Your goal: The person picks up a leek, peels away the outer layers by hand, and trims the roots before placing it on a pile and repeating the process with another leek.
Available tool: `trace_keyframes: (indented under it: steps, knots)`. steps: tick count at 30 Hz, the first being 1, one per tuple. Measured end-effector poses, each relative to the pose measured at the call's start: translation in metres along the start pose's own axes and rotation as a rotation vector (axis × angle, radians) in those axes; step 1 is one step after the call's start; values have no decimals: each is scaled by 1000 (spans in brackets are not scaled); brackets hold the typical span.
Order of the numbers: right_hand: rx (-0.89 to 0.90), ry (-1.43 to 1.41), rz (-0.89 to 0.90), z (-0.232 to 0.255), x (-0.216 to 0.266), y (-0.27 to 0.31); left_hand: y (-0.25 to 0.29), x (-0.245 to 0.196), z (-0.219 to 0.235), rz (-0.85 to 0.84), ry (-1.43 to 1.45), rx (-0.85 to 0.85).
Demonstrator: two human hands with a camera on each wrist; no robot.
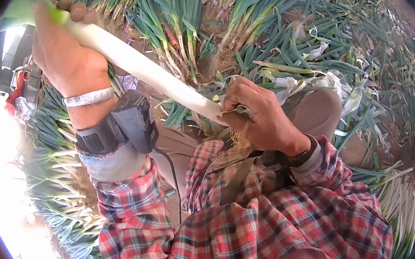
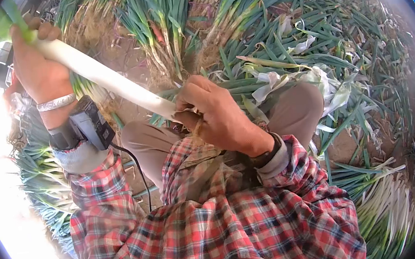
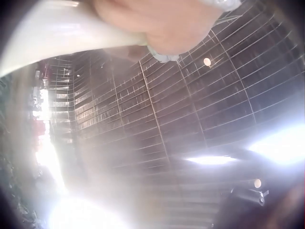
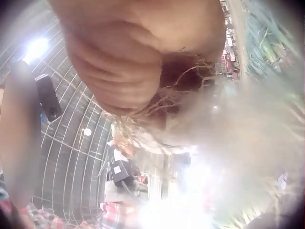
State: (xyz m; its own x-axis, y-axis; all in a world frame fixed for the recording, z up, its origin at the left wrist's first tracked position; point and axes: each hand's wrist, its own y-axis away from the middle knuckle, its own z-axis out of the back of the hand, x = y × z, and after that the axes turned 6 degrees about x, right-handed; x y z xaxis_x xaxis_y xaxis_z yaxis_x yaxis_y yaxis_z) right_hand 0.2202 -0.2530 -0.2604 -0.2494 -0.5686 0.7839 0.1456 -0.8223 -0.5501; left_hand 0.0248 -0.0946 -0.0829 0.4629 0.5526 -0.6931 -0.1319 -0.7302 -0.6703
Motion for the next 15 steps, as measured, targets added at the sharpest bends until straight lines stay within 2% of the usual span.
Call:
trace_keyframes:
  steps: [2,3,4,5,6,7,8,9,10,12,13,14,15]
  knots:
    - [5,-38,34,4,-7,7,7,3,-13,-35,-111,-140]
    - [-128,-266,-138,5,-15,16,5,4,-11,-34,-115,-140]
    - [-261,-492,-312,8,-26,25,3,7,-7,-18,-187,-239]
    - [-360,-559,-399,12,-44,36,1,8,-3,-5,-261,-336]
    - [-458,-625,-485,18,-66,50,0,7,1,-8,-264,-335]
    - [-457,-629,-484,25,-91,68,-1,6,5,19,-272,-419]
    - [-347,-293,-630,34,-118,87,-2,6,12,46,-280,-504]
    - [-231,46,-758,36,-131,95,-9,8,39,-16,-290,-440]
    - [-227,38,-762,30,-119,87,-8,9,43,-11,-299,-440]
    - [-41,432,-308,19,-83,70,-6,12,46,-22,-284,-469]
    - [-29,161,-320,16,-69,56,-5,13,50,-19,-284,-471]
    - [-26,161,-322,14,-53,39,-5,14,55,-16,-273,-475]
    - [-15,18,-310,11,-36,21,-5,14,58,-13,-263,-478]
